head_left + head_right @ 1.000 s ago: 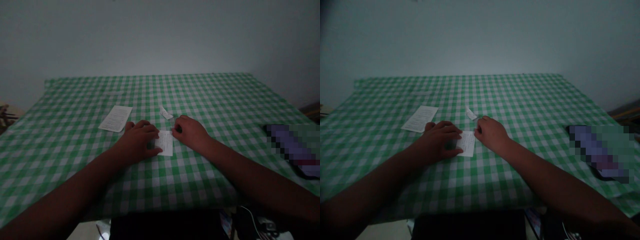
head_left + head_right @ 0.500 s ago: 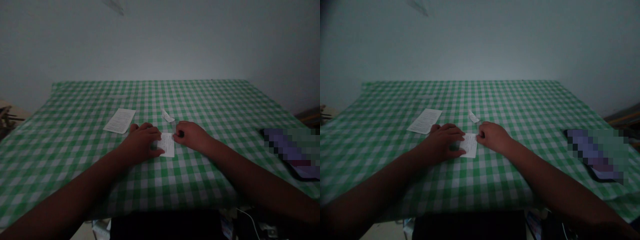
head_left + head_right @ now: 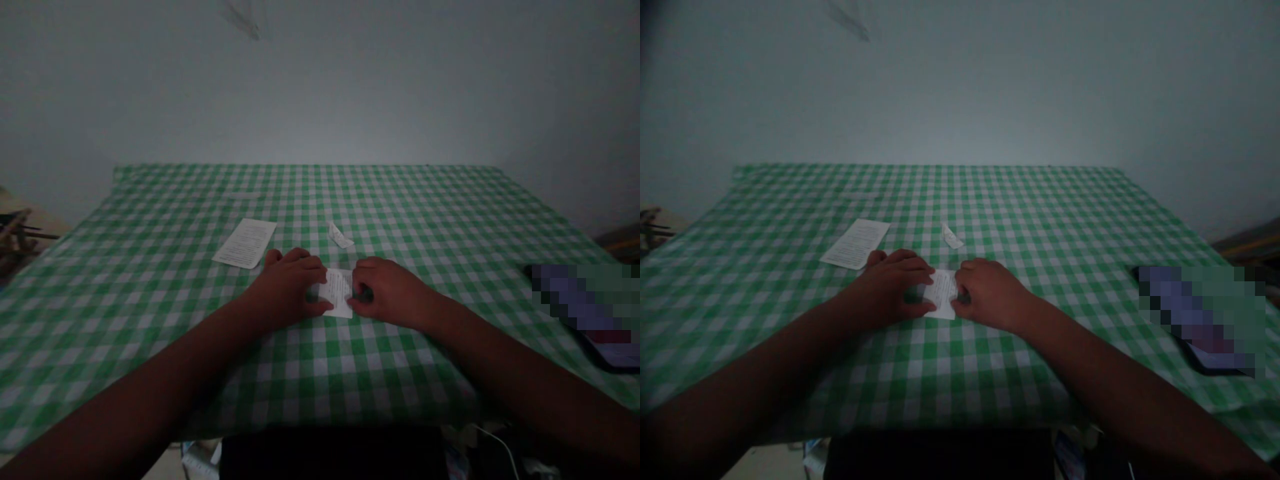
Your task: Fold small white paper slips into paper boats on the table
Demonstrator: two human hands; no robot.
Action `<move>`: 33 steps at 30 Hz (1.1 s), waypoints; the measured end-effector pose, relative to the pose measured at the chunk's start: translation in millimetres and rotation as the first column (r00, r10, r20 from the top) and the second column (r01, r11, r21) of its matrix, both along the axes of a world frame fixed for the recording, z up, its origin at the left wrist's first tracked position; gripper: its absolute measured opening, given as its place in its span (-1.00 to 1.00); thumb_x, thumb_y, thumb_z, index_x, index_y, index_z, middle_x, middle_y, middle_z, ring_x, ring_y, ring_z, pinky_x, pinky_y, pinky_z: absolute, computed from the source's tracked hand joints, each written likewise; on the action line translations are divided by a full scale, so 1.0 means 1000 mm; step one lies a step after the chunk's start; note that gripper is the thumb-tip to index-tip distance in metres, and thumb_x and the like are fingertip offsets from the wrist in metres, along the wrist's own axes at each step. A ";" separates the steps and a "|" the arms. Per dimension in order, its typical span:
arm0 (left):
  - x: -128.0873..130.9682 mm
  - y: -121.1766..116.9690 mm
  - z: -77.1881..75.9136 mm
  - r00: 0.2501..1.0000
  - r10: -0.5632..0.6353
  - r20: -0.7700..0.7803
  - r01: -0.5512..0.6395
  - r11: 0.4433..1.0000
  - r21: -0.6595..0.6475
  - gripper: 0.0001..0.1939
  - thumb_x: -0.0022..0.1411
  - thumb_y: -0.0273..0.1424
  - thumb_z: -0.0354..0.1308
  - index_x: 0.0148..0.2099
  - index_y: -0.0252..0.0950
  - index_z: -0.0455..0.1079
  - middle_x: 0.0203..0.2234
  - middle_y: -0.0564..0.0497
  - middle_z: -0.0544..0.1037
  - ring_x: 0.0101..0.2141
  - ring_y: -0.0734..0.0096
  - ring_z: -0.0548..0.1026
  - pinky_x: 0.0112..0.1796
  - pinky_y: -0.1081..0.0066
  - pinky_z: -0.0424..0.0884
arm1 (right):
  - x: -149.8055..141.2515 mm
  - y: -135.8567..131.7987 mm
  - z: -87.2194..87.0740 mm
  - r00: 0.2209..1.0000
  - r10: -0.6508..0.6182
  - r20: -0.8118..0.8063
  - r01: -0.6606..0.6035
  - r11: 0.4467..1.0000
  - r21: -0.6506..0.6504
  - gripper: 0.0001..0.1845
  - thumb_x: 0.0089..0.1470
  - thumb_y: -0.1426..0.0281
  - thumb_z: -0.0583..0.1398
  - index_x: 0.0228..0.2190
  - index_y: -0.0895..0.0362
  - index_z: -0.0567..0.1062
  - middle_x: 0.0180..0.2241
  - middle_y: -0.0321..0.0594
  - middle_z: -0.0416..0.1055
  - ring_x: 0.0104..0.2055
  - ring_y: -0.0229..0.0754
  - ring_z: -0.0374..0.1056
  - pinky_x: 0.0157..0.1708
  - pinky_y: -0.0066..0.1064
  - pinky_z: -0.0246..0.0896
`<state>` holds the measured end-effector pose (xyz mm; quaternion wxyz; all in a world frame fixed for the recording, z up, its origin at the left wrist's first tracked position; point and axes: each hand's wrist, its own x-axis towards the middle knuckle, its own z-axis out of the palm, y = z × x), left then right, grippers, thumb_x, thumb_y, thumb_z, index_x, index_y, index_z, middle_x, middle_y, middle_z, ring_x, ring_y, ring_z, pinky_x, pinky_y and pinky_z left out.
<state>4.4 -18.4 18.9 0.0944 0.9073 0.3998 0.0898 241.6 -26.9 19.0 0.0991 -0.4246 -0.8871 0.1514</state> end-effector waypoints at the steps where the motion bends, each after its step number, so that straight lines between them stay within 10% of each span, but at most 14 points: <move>1: 0.000 0.000 0.000 1.000 -0.001 -0.001 0.001 1.000 -0.001 -0.61 0.12 -0.09 0.32 -0.04 -0.12 0.47 -0.05 0.06 0.56 0.08 0.03 0.35 -0.07 0.09 0.11 | 0.000 0.001 -0.001 1.000 -0.017 -0.001 0.017 1.000 0.002 -0.79 0.06 0.32 0.28 -0.50 0.11 0.38 -0.41 -0.26 0.38 -0.33 -0.19 0.29 -0.33 -0.35 0.13; 14: 0.000 0.001 0.000 1.000 -0.009 -0.014 0.010 1.000 0.012 -0.62 0.13 -0.08 0.31 -0.07 -0.14 0.48 -0.06 0.01 0.57 0.04 0.04 0.37 -0.10 0.10 0.11 | 0.002 0.033 -0.014 0.960 -0.278 -0.030 0.279 0.959 0.056 -0.71 0.14 0.31 0.21 -0.55 0.10 0.32 -0.46 -0.27 0.33 -0.44 -0.24 0.20 -0.44 -0.36 0.01; 33: -0.001 0.001 0.000 1.000 -0.006 -0.013 0.006 1.000 0.019 -0.60 0.14 -0.06 0.30 -0.04 -0.13 0.48 -0.06 0.03 0.57 0.02 0.08 0.38 -0.12 0.13 0.09 | 0.002 0.004 0.007 0.998 -0.010 0.060 0.016 0.995 -0.095 -0.81 0.12 0.34 0.23 -0.49 0.12 0.38 -0.42 -0.25 0.39 -0.40 -0.22 0.27 -0.43 -0.37 0.09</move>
